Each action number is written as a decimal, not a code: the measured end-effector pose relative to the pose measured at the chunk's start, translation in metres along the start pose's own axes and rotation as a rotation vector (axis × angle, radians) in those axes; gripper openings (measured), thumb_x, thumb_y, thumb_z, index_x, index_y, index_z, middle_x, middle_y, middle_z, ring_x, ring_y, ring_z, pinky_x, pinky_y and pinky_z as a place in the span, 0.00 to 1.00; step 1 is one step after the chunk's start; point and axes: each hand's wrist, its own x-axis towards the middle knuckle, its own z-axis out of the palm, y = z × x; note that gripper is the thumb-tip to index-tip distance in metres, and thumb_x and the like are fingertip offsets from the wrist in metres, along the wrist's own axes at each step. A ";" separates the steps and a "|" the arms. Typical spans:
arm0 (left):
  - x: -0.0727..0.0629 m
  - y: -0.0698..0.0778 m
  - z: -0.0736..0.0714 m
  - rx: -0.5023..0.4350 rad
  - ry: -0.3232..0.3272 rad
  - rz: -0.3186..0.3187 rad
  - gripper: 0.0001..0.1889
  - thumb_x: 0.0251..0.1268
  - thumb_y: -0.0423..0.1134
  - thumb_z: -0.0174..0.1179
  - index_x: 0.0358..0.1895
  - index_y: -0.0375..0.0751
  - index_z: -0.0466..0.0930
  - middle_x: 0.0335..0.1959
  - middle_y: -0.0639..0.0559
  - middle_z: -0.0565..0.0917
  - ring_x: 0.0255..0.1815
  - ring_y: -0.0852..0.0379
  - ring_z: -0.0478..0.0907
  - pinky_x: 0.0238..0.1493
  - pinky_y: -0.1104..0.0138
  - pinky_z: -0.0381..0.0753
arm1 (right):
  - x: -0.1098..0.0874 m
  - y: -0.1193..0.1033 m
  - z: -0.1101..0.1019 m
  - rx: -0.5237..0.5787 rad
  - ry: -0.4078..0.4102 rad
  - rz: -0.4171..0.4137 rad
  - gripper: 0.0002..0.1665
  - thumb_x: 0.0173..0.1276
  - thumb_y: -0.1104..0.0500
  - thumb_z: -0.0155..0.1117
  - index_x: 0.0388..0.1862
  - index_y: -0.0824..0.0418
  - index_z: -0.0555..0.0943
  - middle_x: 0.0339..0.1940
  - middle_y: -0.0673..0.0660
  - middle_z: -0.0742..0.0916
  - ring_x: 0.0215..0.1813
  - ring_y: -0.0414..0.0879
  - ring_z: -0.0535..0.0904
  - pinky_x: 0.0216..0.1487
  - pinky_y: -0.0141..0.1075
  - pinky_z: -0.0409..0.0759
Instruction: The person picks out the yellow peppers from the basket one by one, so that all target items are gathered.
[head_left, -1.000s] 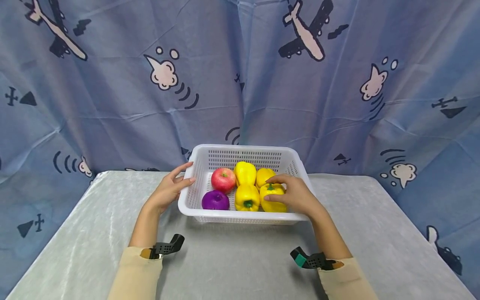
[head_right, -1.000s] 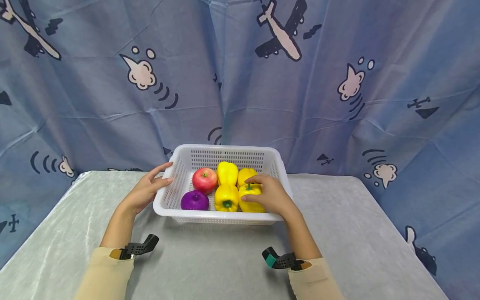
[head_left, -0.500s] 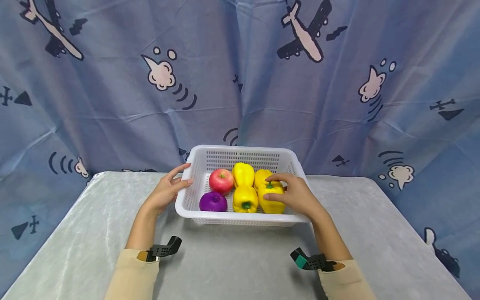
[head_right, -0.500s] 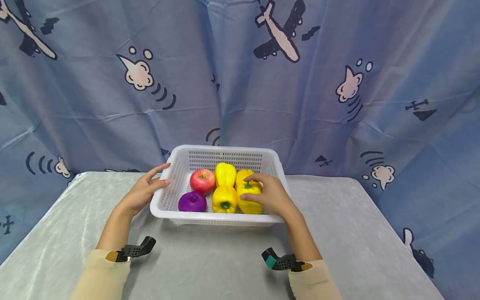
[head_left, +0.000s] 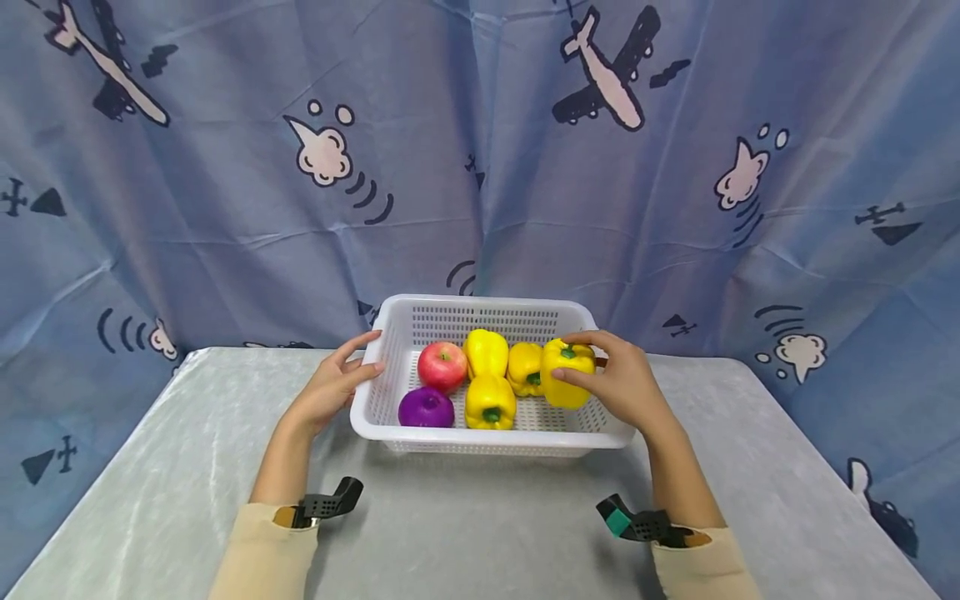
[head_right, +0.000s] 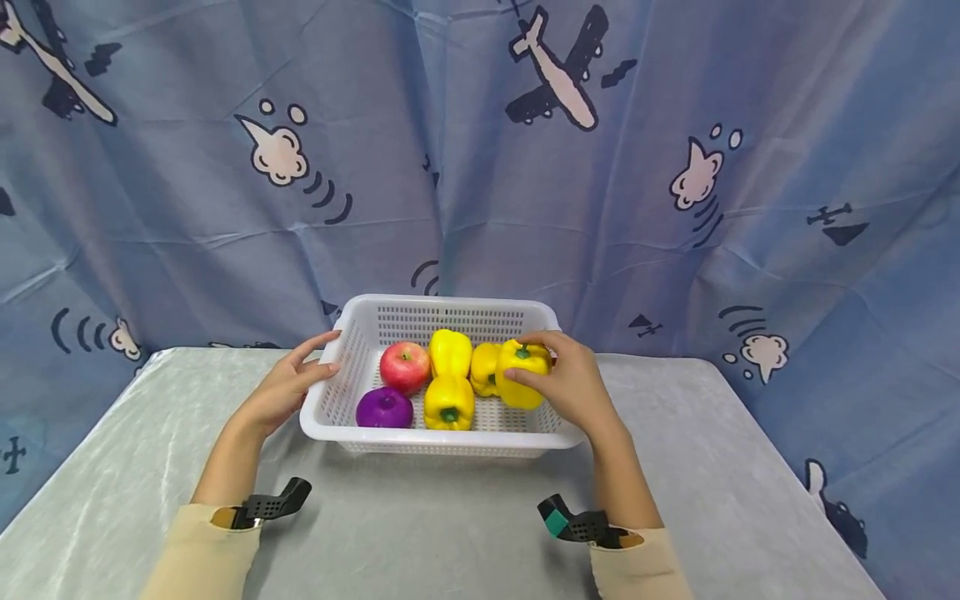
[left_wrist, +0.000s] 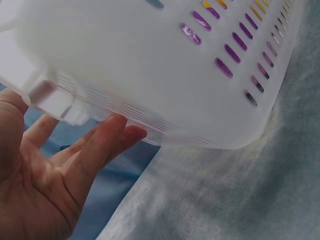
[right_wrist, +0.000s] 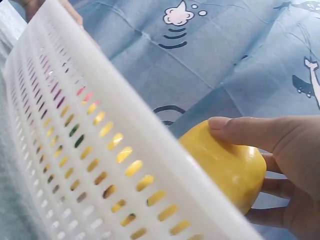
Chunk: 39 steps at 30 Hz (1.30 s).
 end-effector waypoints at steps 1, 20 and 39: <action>0.001 0.000 0.000 0.000 0.001 0.002 0.36 0.74 0.43 0.59 0.81 0.55 0.54 0.73 0.32 0.71 0.51 0.53 0.84 0.44 0.60 0.87 | 0.000 0.000 -0.002 0.002 0.010 -0.003 0.33 0.62 0.47 0.76 0.63 0.59 0.80 0.64 0.62 0.83 0.67 0.61 0.76 0.66 0.57 0.77; 0.003 -0.003 0.004 0.014 0.034 0.015 0.35 0.72 0.39 0.59 0.79 0.53 0.57 0.71 0.31 0.73 0.53 0.51 0.83 0.46 0.60 0.86 | 0.012 0.012 -0.031 0.024 0.170 -0.086 0.31 0.65 0.51 0.75 0.62 0.63 0.80 0.64 0.66 0.81 0.65 0.64 0.77 0.63 0.60 0.77; 0.002 -0.001 0.002 0.046 0.045 0.010 0.35 0.73 0.41 0.59 0.80 0.54 0.56 0.72 0.32 0.71 0.57 0.47 0.82 0.47 0.58 0.86 | 0.008 0.040 -0.056 0.011 0.375 -0.002 0.32 0.65 0.48 0.74 0.64 0.58 0.80 0.66 0.60 0.82 0.63 0.55 0.77 0.64 0.39 0.80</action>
